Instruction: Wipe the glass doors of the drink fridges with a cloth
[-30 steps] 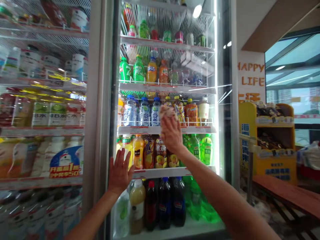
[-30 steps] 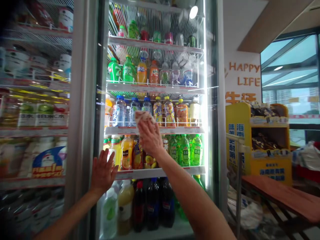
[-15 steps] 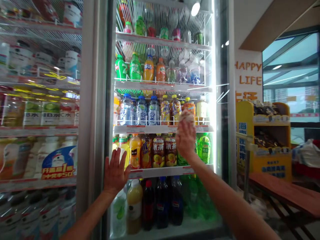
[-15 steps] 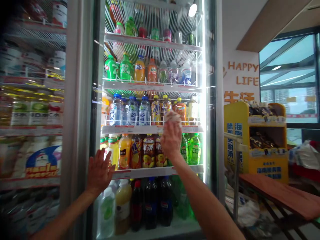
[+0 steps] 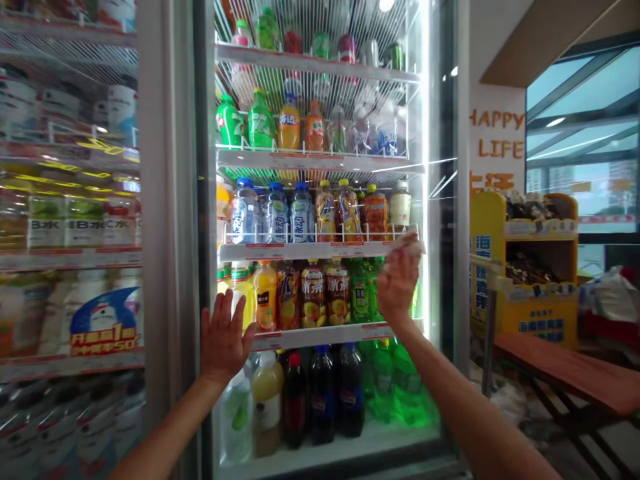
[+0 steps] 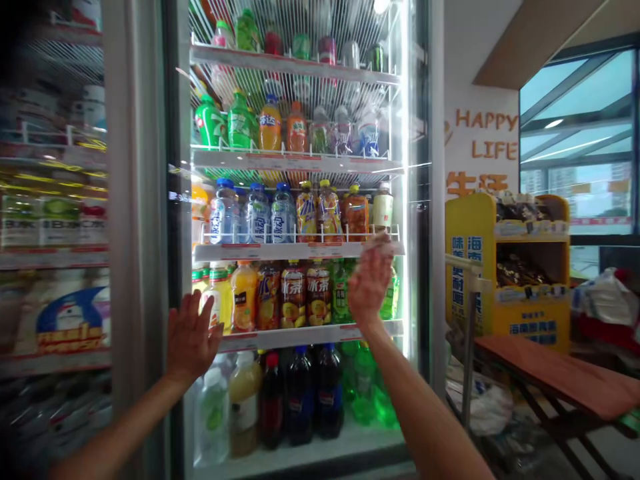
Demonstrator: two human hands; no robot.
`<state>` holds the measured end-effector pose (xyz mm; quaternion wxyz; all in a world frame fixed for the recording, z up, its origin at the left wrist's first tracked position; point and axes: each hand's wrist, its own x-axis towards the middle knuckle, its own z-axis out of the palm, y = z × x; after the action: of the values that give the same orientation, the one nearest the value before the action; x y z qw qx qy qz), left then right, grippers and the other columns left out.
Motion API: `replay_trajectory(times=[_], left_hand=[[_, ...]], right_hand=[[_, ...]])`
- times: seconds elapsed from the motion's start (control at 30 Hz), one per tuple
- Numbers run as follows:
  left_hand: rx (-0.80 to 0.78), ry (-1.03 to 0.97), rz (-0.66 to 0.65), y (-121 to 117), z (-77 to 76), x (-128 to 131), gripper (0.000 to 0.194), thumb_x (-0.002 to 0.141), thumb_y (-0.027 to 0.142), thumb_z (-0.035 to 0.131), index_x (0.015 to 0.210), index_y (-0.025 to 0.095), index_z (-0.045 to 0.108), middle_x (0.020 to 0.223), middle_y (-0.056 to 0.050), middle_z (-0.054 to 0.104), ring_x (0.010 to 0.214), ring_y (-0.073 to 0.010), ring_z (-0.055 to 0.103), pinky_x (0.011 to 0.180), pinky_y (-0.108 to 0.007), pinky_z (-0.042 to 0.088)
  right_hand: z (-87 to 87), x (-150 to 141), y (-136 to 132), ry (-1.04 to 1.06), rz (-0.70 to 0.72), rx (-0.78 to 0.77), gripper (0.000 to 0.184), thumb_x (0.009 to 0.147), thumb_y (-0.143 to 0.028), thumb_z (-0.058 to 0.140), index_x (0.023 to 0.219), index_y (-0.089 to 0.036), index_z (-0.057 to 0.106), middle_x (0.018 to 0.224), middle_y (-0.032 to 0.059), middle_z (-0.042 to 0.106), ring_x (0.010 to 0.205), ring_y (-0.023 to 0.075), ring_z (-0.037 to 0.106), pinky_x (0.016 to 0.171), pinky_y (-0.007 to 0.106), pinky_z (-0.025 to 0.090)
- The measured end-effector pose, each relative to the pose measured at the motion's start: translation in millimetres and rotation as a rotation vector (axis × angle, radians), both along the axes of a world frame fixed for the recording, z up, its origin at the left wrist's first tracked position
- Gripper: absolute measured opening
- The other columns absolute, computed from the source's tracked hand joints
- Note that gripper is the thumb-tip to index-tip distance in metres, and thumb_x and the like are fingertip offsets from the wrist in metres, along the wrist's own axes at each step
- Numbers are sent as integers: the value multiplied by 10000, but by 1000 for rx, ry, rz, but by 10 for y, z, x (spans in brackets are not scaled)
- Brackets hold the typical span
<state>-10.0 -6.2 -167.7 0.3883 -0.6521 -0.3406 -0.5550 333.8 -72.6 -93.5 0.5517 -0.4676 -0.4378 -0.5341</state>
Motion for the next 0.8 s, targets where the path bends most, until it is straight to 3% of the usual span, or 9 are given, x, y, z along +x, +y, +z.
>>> replay_trajectory(times=[0.1,0.17,0.27,0.4,0.5,0.6,0.67,0.73,0.8], left_hand=[[-1,6,-7,5,-11,-10,690,861,283,470,1440,249,96,1503,-79,151,1379,-264,156,1109,-497,133],[-1,10,-10,14,-14,-18,685,863,282,468,1440,250,100,1503,-80,152,1380,-264,155,1109,-497,133],[3,11,-12,21,-10,-17,687,862,282,467,1440,254,96,1504,-77,148,1381,-264,150,1108,-495,135],[2,9,-3,19,-10,-4,706,854,282,476,1441,249,84,1507,-80,133,1381,-267,147,1108,-497,132],[2,3,-3,27,-19,-4,711,849,284,485,1441,244,93,1507,-85,128,1382,-273,139,1107,-503,130],[6,9,-12,39,-21,-12,704,850,283,490,1439,251,106,1505,-83,142,1381,-270,146,1106,-499,134],[4,15,-16,40,-19,-16,702,852,281,489,1439,254,105,1503,-84,151,1380,-266,151,1107,-495,136],[1,18,-15,31,-18,-15,701,854,280,488,1439,254,103,1503,-86,153,1381,-265,149,1108,-493,133],[-1,19,-15,18,-22,-7,705,852,278,487,1440,253,98,1503,-88,151,1382,-266,142,1108,-494,129]], right_hand=[[-290,-719,35,-356,86,-235,578,825,-252,439,1390,-233,319,1426,30,369,1382,265,161,1096,496,247],[-487,-799,-17,-486,105,-330,568,817,-256,458,1373,-257,347,1416,0,390,1378,244,181,1113,472,220],[-646,-214,-155,-367,25,-291,573,827,-230,432,1387,-276,318,1429,27,374,1368,247,220,1099,496,212],[-604,514,-177,68,-82,-14,586,854,-215,365,1423,-232,227,1457,99,309,1339,293,280,1037,563,268],[-635,72,-59,48,-16,29,620,842,-196,382,1432,-225,195,1470,87,280,1363,296,217,1049,562,268],[-810,-717,27,-270,108,-200,627,808,-226,452,1409,-255,274,1450,35,334,1378,276,173,1085,511,251],[-948,-912,13,-453,148,-333,584,796,-264,480,1368,-265,362,1412,15,401,1370,251,209,1107,474,227],[-1057,-668,-60,-461,115,-343,542,793,-266,487,1331,-263,420,1383,22,440,1361,244,239,1111,471,213],[-1105,-123,-149,-298,24,-246,533,797,-240,478,1327,-251,426,1389,54,429,1356,264,250,1090,501,232]])
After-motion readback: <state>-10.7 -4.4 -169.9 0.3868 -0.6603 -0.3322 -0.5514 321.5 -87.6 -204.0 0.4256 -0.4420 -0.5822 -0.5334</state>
